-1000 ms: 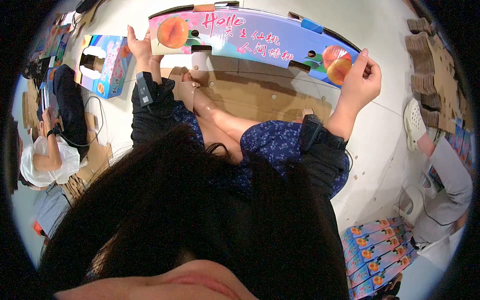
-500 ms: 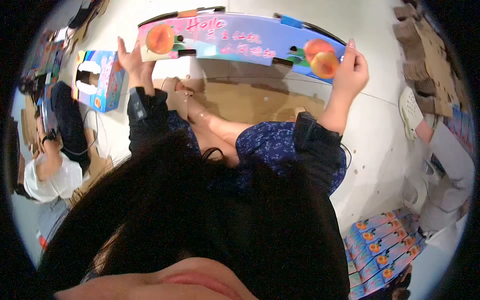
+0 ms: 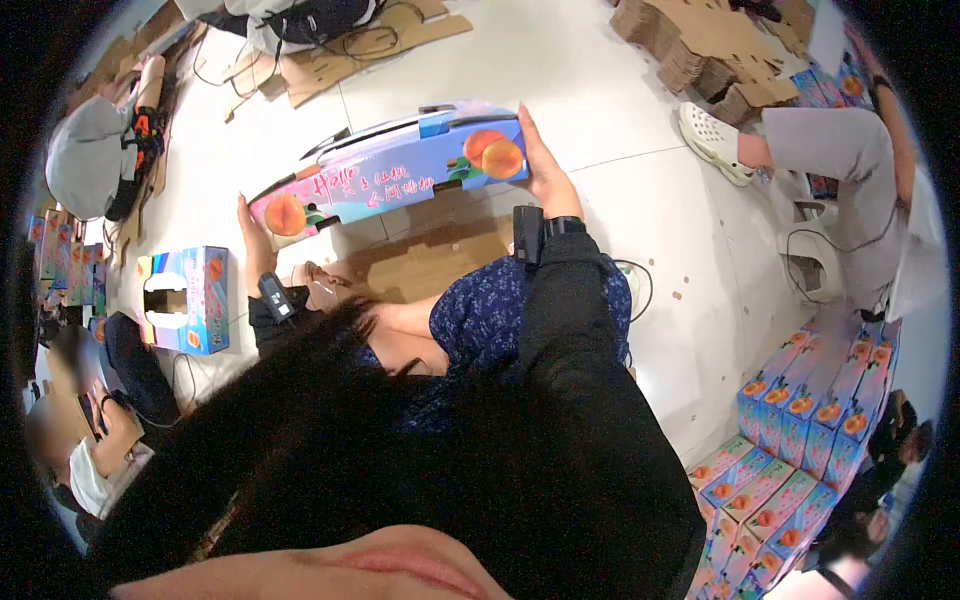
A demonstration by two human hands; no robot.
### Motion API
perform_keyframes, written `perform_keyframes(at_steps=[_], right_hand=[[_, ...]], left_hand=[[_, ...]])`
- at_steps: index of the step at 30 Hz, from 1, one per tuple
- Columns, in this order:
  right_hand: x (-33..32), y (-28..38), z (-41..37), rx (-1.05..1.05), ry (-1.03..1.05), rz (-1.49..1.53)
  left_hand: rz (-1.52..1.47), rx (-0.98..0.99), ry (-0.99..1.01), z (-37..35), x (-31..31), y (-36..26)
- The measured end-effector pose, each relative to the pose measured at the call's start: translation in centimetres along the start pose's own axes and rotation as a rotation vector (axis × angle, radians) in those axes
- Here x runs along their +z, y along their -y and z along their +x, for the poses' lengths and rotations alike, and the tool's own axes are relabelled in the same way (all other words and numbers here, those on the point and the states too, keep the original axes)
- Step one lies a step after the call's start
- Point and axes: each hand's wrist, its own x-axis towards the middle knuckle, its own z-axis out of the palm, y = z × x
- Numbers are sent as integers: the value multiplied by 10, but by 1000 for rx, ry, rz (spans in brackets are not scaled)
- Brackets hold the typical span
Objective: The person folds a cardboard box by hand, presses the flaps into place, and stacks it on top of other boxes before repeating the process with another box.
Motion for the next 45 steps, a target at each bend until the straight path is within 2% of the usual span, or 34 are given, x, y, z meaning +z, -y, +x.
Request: perform_keyframes(at_steps=[1,4,7,8,9,12,15,18,21,22,23,24,26,27,28,30,33,35,38,40,42,44,45], right_hand=[[3,-2,-6,-36,18,-8],[-13,-21,4,-71,77,98],[-13,-19,-11,-66,57,75],[-13,-19,-16,-60,91,130],[-16,-24,-18,-65,47,72],[-16,-36,-30,-49,-54,-47],[-13,-41,-52,-33,-72,-54],[-12,-43,-64,-84,-51,-3],[-19,-40,-65,-156,34,137],[-13,-35,-69,-194,253,275],[-12,-28,-79,-328,419,212],[-2,-21,-99,-343,469,212],[-8,-30,-87,-371,405,189],[-14,-36,-78,-327,426,204],[-8,-34,-83,-331,435,197],[-37,-49,-54,-181,442,238],[-22,-51,-64,-259,600,98],[-10,-53,-82,-263,603,98],[19,-59,-102,-206,503,119],[32,-68,-97,-166,296,80],[49,-68,-91,-46,289,112],[79,-56,-96,132,583,127],[93,-50,-98,218,726,114]], left_hand=[[87,80,-69,-9,6,3],[115,-193,-25,-69,60,-37],[-4,-329,88,-80,55,-32],[-42,-343,123,-81,51,-29],[-135,-324,132,-69,42,-19],[-154,-326,165,-98,39,-25],[-235,-284,164,-80,13,-10],[-228,-124,164,-90,13,-18],[-209,105,95,-57,-27,5],[-204,149,70,-79,-21,-8],[-188,148,171,-101,-19,-25],[-131,241,205,-131,-6,-46],[17,408,229,-200,12,-91],[111,463,239,-227,21,-107],[57,481,237,-239,21,-112],[117,533,203,-259,10,-116],[96,644,209,-283,-5,-122],[47,649,185,-287,-20,-121],[-42,654,114,-290,-40,-119],[-137,574,73,-294,-56,-119],[-228,482,20,-282,-76,-107],[-330,390,-38,-265,-98,-82],[-358,405,-42,-264,-106,-75]])
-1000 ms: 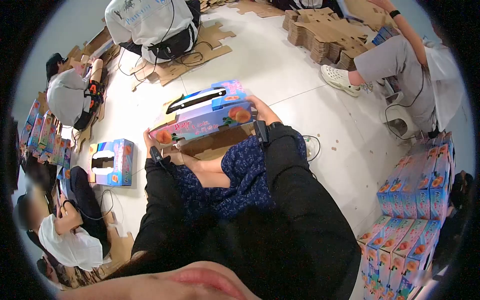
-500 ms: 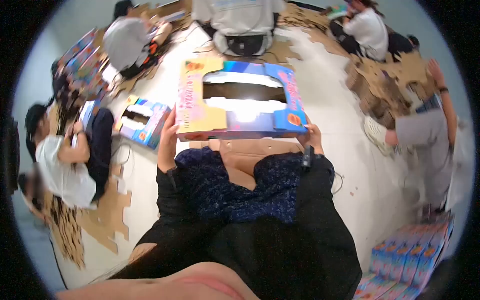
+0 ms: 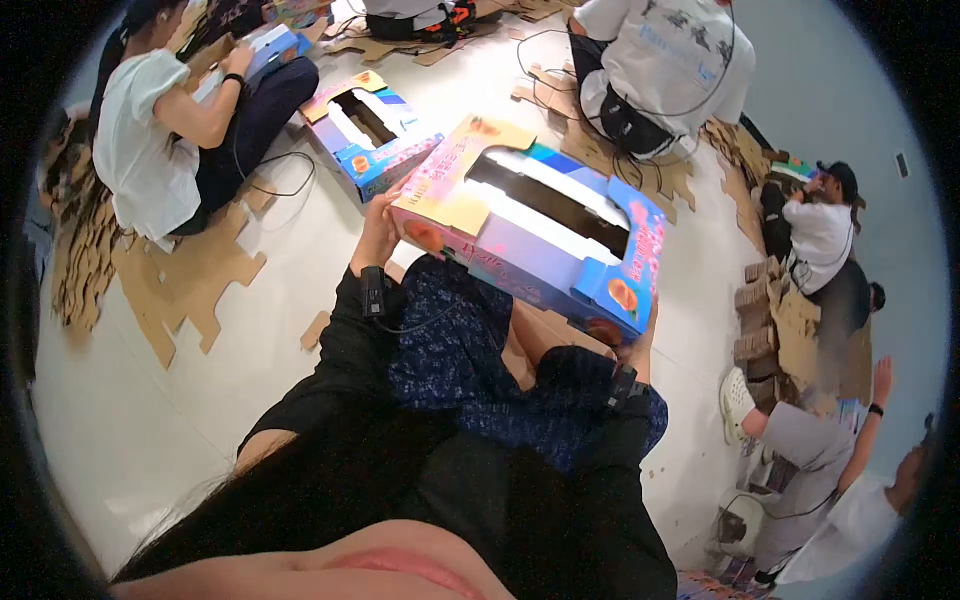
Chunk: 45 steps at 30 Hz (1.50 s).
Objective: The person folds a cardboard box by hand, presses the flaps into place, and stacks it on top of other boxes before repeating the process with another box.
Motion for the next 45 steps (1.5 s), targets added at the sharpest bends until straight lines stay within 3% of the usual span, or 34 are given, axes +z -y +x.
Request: perform_keyframes(at_steps=[2,6,7,10,11,15,18,23,26,28,30,33,38,40,42,45], right_hand=[[46,-6,22,-127,-397,-176],[55,8,46,2,-382,-264],[59,10,54,76,-311,-285],[83,12,74,329,-388,-485],[91,3,82,260,-493,-501],[67,-22,114,249,-375,-381],[106,-45,122,143,-289,-333],[132,-58,135,11,-254,-307],[153,-57,142,-32,-182,-209],[146,-49,155,-39,-137,-148],[151,-47,180,-61,-107,-136],[190,-53,224,-28,-24,-136],[242,-91,312,-36,-75,-166],[256,-114,346,-85,76,-158],[260,-142,380,-107,-93,-152],[262,-188,412,-76,-174,-314]], left_hand=[[-49,29,-15,-7,-20,6],[-86,99,-102,-17,-48,10],[-80,145,-94,-14,-54,10],[-88,193,-248,-13,-60,7],[-191,191,-265,-11,-66,10],[-294,118,-332,-4,-77,-23],[-119,90,-264,22,-148,3],[213,254,-613,29,-180,5],[855,419,-866,0,-186,52],[1345,459,-904,-35,-153,71],[1341,398,-663,-67,-149,105],[1506,367,-566,-87,-128,109],[1567,98,-672,-80,-135,125],[1574,49,-708,-76,-134,122],[1559,20,-707,-79,-130,119],[1546,11,-689,-79,-129,114]])
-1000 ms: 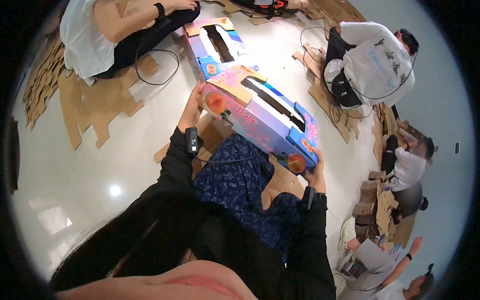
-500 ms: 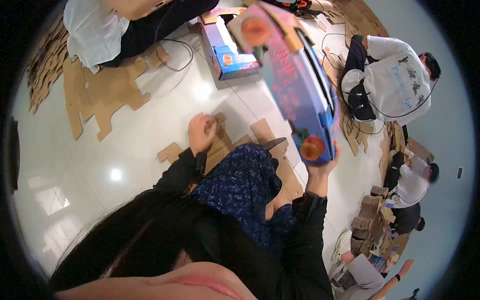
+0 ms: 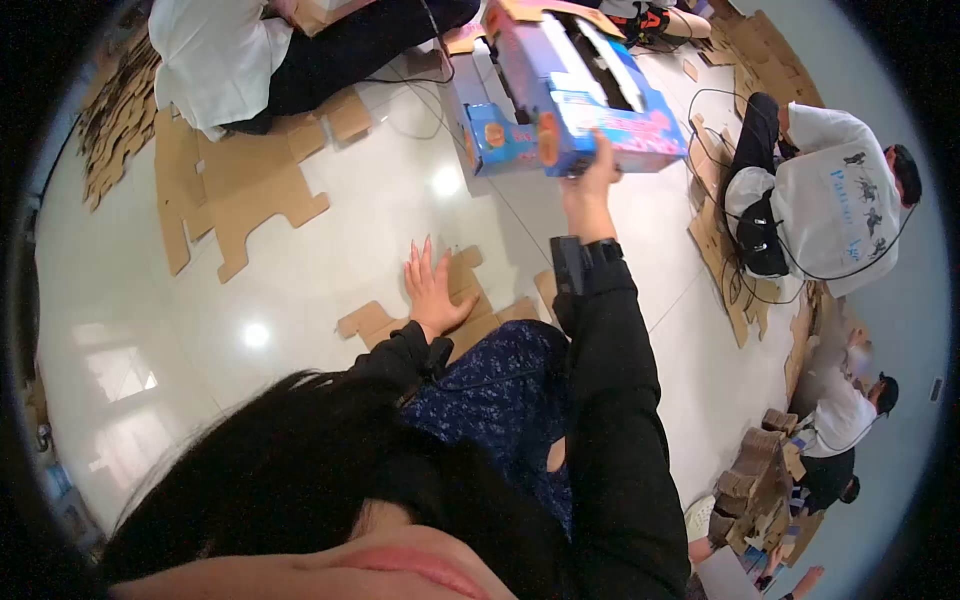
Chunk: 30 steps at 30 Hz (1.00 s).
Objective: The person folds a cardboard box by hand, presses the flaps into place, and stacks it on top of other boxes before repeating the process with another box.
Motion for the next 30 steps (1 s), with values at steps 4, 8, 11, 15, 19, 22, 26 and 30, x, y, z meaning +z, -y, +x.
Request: perform_keyframes(at_steps=[4,8,11,15,19,22,26,30], right_hand=[[-19,-27,12,352,-13,-481],[-67,-17,0,269,147,-645],[-125,14,-37,401,334,-573],[-191,70,-124,375,223,-799],[-286,104,-221,237,-62,-1044],[-347,121,-308,-26,-229,-1356],[-369,149,-435,-335,-508,-1565],[-399,147,-540,-269,-769,-1656]], left_hand=[[6,24,-23,2,5,-1],[50,31,5,3,3,-4],[93,32,12,2,6,-4],[114,55,-37,-1,15,-3],[184,133,-139,-4,40,16],[260,204,-189,1,50,28],[338,267,-278,1,61,57],[263,249,-330,-9,31,38]])
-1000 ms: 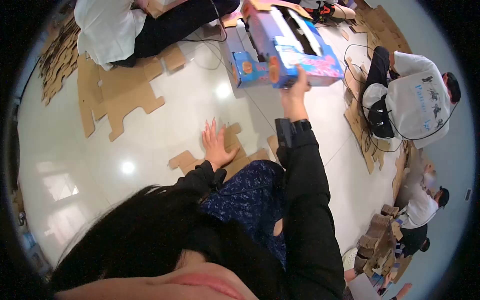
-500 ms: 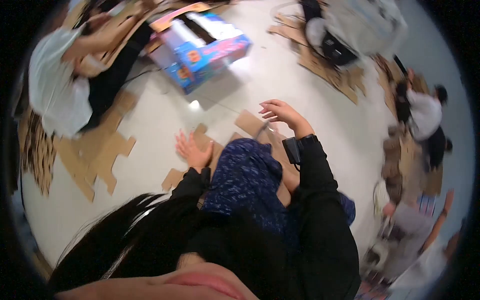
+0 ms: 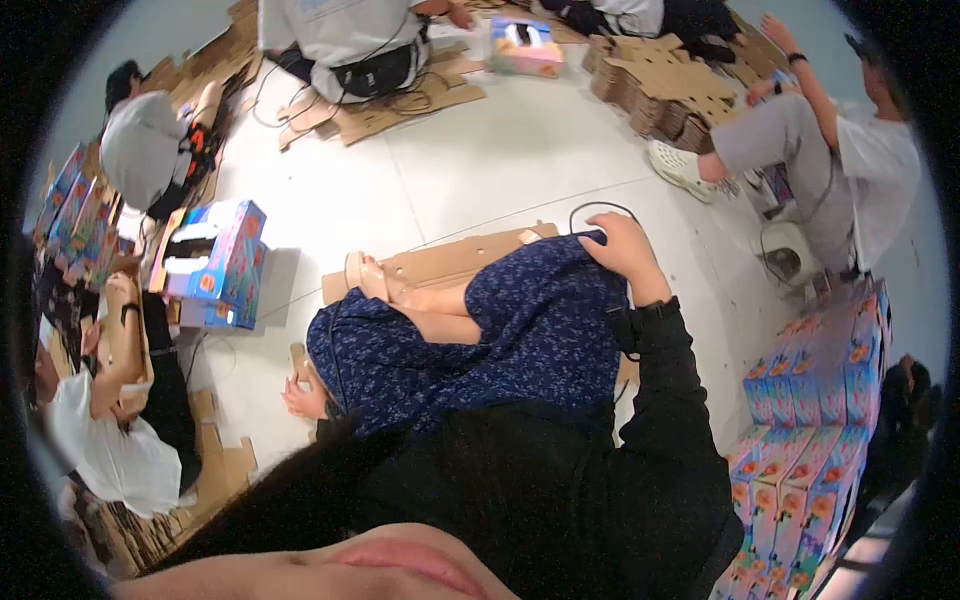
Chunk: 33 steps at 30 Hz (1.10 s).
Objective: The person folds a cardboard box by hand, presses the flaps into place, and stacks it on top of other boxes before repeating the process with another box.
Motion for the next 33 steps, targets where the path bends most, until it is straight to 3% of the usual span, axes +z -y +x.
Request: perform_keyframes(at_steps=[3,5,7,8,9,11,14,17,19,20,23,24,31,33], right_hand=[[0,-57,-48,257,-2,-71],[-3,-66,-69,573,172,-124],[15,-85,-87,784,299,-184],[37,-109,-94,793,341,-127],[52,-119,-97,784,356,-119],[74,-130,-99,764,380,-99],[56,-91,-89,786,355,-77],[63,-97,-84,757,314,-115],[83,-120,-87,697,190,-90],[85,-126,-87,675,164,-79],[74,-116,-88,627,47,-90],[69,-109,-89,617,3,-102],[68,-117,-95,667,23,-1],[70,-125,-98,672,26,16]], left_hand=[[-876,-352,417,26,-8,8],[-1176,-499,601,59,-35,-20],[-1448,-428,1051,93,-54,-40],[-1488,-575,1230,105,-93,-75],[-1483,-524,1428,117,-101,-84],[-1316,-279,1618,134,-121,-106],[-1198,124,1849,137,-176,-162],[-1088,369,2212,111,-209,-214],[-820,477,2370,81,-196,-236],[-690,536,2336,65,-188,-238],[-272,605,2340,45,-177,-251],[-256,633,2322,44,-181,-256],[12,358,2546,90,-184,-248],[123,257,2505,114,-177,-227]])
